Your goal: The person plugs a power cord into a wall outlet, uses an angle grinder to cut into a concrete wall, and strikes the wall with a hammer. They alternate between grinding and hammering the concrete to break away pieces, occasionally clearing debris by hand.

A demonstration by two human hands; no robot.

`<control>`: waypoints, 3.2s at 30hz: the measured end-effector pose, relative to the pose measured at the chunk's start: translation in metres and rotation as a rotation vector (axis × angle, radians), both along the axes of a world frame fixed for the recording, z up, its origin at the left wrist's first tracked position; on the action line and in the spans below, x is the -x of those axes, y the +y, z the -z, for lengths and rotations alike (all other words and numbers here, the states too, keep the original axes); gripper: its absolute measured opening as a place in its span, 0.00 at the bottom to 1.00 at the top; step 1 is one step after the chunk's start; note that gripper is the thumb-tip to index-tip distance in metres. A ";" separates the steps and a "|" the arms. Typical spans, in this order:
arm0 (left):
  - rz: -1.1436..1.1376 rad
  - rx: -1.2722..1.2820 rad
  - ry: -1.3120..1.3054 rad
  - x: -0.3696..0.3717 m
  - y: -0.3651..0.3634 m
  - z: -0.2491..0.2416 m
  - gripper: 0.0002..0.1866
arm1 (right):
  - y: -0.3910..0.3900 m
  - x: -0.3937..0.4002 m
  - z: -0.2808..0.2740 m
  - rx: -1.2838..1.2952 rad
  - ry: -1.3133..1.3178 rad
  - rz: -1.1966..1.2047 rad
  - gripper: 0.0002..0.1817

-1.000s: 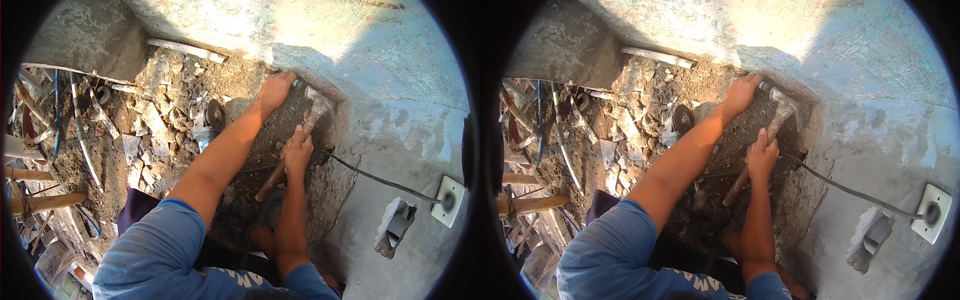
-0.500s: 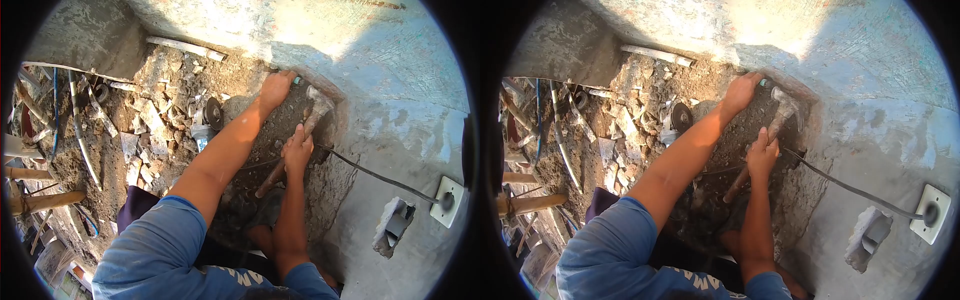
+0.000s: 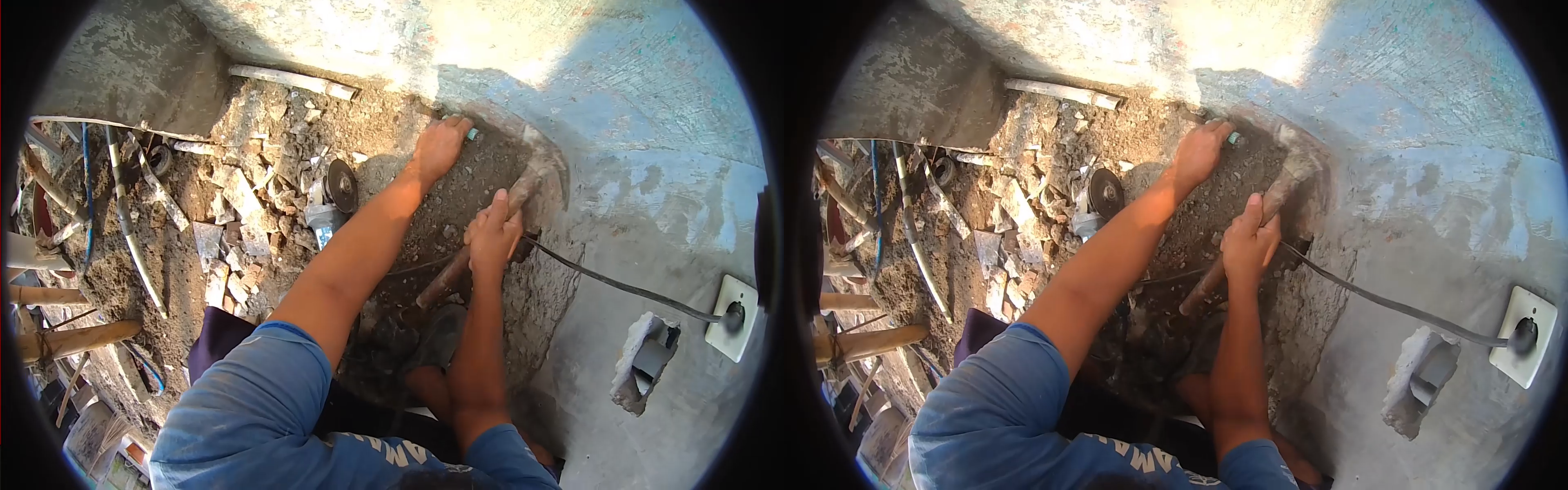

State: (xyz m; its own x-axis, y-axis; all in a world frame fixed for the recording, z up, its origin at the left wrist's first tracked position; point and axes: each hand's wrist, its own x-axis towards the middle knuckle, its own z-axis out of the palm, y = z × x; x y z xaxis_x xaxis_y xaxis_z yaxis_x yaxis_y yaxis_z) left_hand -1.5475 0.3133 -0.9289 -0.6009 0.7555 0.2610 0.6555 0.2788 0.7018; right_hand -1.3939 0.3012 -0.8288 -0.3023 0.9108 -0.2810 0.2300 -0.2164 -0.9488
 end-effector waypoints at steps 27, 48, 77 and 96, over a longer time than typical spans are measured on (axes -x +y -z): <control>-0.030 -0.061 -0.063 0.011 0.001 -0.006 0.17 | -0.016 0.001 0.030 0.236 -0.078 -0.097 0.16; -0.031 -0.020 -0.003 0.008 0.004 0.005 0.17 | 0.026 0.008 -0.072 -0.361 0.415 0.282 0.19; -0.005 -0.086 0.057 0.009 0.003 0.007 0.17 | 0.030 -0.001 -0.053 -0.293 0.447 0.323 0.21; 0.062 0.058 0.013 0.011 -0.004 -0.003 0.15 | -0.008 0.000 0.038 0.302 -0.096 -0.081 0.15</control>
State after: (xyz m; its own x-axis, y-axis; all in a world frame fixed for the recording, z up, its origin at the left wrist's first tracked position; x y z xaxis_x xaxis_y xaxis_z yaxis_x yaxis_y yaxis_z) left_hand -1.5585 0.3094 -0.9255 -0.5496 0.8050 0.2235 0.6817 0.2775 0.6770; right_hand -1.3936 0.2936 -0.8667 -0.3299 0.7559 -0.5655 0.3432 -0.4620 -0.8178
